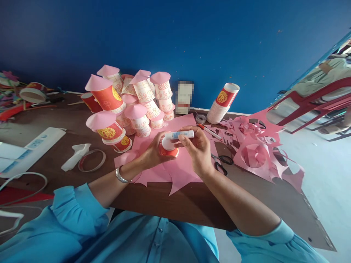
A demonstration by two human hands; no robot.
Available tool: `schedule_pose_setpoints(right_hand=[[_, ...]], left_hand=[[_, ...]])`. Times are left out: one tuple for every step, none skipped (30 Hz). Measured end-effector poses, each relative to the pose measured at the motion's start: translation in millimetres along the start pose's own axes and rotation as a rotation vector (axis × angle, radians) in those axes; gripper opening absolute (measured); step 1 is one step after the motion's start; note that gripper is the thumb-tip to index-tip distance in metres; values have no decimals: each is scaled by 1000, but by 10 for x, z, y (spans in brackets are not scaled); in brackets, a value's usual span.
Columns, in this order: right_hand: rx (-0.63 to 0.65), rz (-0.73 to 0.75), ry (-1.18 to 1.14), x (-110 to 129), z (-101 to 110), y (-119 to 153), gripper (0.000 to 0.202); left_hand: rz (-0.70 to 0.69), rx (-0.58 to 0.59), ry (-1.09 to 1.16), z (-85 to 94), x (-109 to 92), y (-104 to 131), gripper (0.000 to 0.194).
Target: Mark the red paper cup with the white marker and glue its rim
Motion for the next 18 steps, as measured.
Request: schedule_pose_setpoints(right_hand=[[6,-25,-29,-7,-2,-3,48],[21,-57,-60,-17,-14,-3,47],[45,-92,-89,-30,-35,1,47],[75,-130,-115,-43,-66,10,48],[107,-168,-135,-56,-105,25,48],[135,-200,-154,-65,-147,44,50],[152,-221,-173,-67,-187,64,51],[158,-234,-188,-64,-224,85,52],[158,-238,-200,-57,-257,105,53],[146,-236,-206,-48,-280,123,52],[138,-232,-211,-39,-299,141,52],[132,-226,-215,-32,-312,158,51],[133,-220,-214,-28,-319,174,49],[143,-214,-204,-27,-322,189,48],[158,-203,-186,-28,-318,200,48],[175,-188,-154,-30,-307,209,49],[192,-169,-114,-32,-290,213,53],[204,-150,-70,-35,-269,214,57]], left_hand=[[-7,-26,-42,45,-18,-9,98],[-19,-59,-83,103,-51,-24,102],[-62,-96,-110,169,-115,-44,103],[-96,-130,-124,236,-184,-68,100],[-128,-164,-137,301,-260,-94,95],[-156,-190,-149,357,-339,-120,89],[-191,-212,-153,401,-425,-144,85],[-226,-227,-144,431,-509,-163,82],[-265,-230,-125,446,-591,-177,78],[-300,-215,-97,445,-662,-187,73],[-315,-201,-69,440,-713,-194,67],[-326,-195,-43,441,-754,-195,57],[-328,-195,-23,446,-780,-195,47],[-325,-198,-10,458,-796,-194,38],[-322,-202,-2,475,-806,-192,33],[-316,-205,4,495,-810,-193,30],[-307,-204,13,516,-811,-196,30],[-298,-200,26,537,-812,-201,30]])
Point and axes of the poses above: each hand's wrist, its own y-axis away from the middle knuckle, its own z-axis out of the back of the hand, x = y × z, the point moved 6 cm from there along -y, towards the middle knuckle, and after that the axes turned 2 degrees about -z, right-handed, at the moved point
